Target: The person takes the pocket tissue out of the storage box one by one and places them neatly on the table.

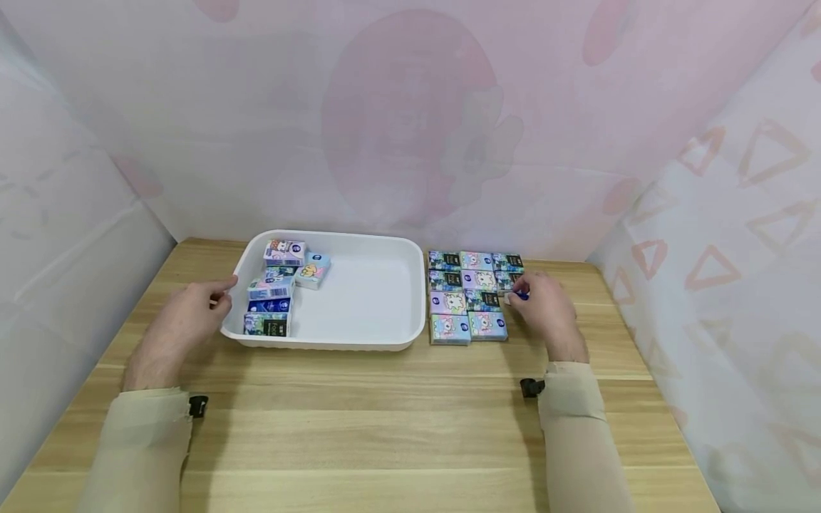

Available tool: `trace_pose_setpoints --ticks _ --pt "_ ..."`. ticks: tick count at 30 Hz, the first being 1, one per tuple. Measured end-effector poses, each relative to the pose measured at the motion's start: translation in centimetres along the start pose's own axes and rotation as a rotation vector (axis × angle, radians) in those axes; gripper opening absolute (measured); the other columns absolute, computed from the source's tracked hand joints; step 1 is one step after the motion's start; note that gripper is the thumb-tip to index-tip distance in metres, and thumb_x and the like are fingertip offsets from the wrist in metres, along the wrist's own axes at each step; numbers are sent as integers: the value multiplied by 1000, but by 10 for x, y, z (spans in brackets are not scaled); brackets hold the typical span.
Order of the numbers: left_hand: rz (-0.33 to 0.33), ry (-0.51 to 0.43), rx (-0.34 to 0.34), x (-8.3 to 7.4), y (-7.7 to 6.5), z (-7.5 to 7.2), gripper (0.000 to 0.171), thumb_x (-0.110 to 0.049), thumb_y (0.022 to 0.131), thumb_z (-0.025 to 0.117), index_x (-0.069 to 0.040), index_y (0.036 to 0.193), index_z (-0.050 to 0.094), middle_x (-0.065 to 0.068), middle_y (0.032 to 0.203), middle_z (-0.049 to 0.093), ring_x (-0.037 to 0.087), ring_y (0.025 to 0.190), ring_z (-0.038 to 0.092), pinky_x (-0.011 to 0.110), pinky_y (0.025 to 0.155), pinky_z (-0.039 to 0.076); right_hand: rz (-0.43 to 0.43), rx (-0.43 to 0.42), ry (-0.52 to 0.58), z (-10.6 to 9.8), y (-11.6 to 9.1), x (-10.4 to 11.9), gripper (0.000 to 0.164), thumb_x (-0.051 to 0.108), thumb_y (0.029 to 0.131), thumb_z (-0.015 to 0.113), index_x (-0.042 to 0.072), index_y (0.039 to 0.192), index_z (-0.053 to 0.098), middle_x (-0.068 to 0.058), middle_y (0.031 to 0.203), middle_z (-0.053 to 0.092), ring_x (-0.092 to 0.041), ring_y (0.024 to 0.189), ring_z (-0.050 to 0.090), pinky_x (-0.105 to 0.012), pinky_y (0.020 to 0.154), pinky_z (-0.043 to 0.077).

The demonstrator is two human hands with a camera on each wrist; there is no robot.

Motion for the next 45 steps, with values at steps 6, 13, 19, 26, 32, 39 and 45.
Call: trace_pose_setpoints --ticks 6,13,19,26,32,39,45 --pt "-2 2 0 0 0 1 57 -19 122 48 0 176 47 40 144 66 28 79 58 36 58 47 -14 19 -19 7 3 -3 26 25 113 80 2 125 79 -27 135 73 -45 121 72 -63 106 61" --pt "-1 4 -4 -1 1 1 57 -19 122 49 0 176 47 39 142 67 27 77 56 36 57 46 -53 43 3 9 4 -5 27 25 113 82 -1 120 79 -27 129 74 -42 115 71 -61 105 61" --pt "2 -1 -3 -1 1 1 57 -18 122 48 1 176 47 39 141 67 27 75 55 36 57 45 -88 110 48 11 5 -8 20 15 110 84 -2 118 77 -27 130 70 -43 118 69 -64 111 59" --pt "11 5 -7 -1 2 0 57 -18 122 48 1 175 48 41 141 68 27 76 56 36 58 46 -139 151 26 13 5 -9 16 -1 106 82 -2 121 77 -30 137 70 -49 128 69 -67 116 57" --pt "3 14 -1 -3 0 -1 56 -18 123 48 2 176 46 44 149 65 31 86 63 36 60 47 -145 166 25 12 4 -8 22 -8 104 77 -2 126 78 -32 144 68 -53 136 67 -69 119 56" --pt "-2 18 -1 -2 0 -2 56 -17 124 48 2 176 45 45 150 64 34 92 65 36 61 47 -146 167 40 12 6 -6 26 -11 104 74 -2 128 79 -33 148 67 -56 141 65 -70 123 54" --pt "-3 16 2 -2 0 -2 56 -18 124 48 2 176 44 46 151 63 34 93 66 35 61 48 -166 164 39 11 5 -4 26 -8 107 74 -3 131 79 -36 152 66 -57 144 64 -71 125 53"
Point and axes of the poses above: each hand's wrist, its own y-axis towards the middle knuckle, its own z-axis out of the palm, x = y × z, the point moved 2 cm from there along y, towards the middle knuckle
